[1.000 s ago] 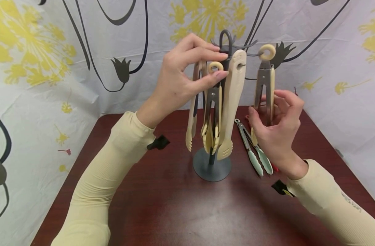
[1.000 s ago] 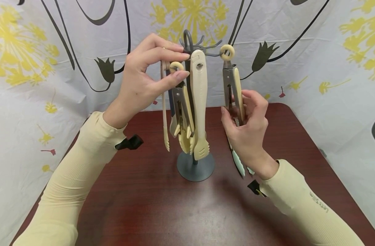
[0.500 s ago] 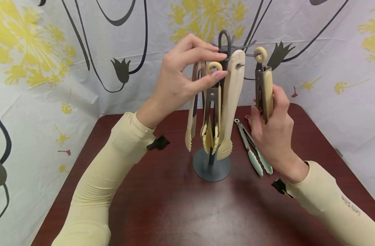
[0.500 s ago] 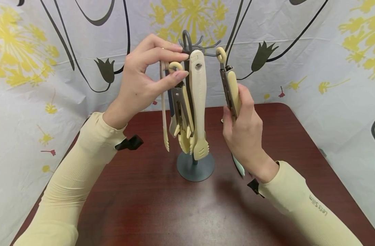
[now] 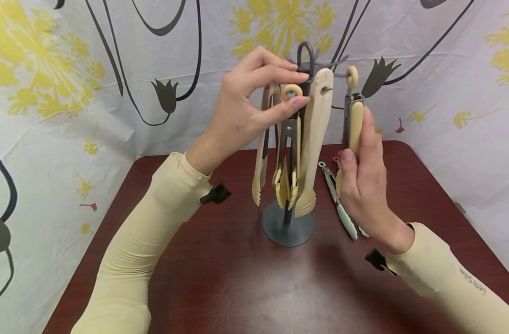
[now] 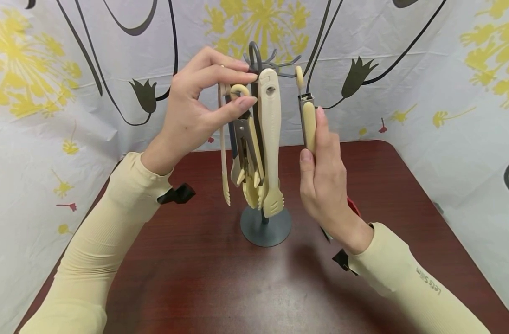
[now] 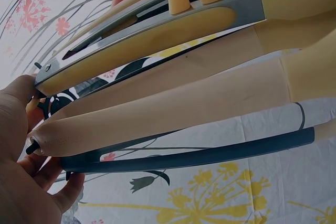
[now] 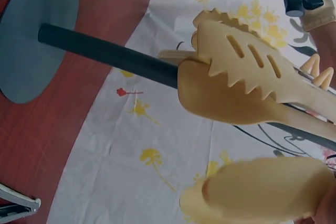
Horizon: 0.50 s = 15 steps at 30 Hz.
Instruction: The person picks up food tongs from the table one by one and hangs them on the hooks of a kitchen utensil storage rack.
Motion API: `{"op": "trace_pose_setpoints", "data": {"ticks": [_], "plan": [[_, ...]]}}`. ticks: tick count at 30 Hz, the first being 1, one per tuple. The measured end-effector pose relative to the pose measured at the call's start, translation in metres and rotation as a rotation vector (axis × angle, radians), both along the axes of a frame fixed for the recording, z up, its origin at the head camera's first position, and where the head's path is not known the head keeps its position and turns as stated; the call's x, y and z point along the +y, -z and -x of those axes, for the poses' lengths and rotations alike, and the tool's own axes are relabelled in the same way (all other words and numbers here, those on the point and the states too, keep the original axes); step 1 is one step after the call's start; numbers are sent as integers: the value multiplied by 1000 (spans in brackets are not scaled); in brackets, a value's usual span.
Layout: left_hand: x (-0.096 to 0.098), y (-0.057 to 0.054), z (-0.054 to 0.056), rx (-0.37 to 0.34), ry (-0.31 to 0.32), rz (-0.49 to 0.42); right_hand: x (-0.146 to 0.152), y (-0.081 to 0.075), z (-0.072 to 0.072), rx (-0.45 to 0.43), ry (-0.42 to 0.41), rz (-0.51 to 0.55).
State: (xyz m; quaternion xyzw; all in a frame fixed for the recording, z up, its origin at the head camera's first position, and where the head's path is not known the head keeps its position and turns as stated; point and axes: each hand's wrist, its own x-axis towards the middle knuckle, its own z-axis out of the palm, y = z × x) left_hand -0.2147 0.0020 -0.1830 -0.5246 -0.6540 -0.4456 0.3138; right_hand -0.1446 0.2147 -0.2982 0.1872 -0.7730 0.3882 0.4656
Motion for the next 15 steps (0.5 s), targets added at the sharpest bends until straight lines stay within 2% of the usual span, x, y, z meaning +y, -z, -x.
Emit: {"op": "trace_pose_setpoints", "data": {"ticks": [15], "plan": [[-2, 0, 1, 14, -8, 14, -4, 9, 3, 41, 4, -48]]}}
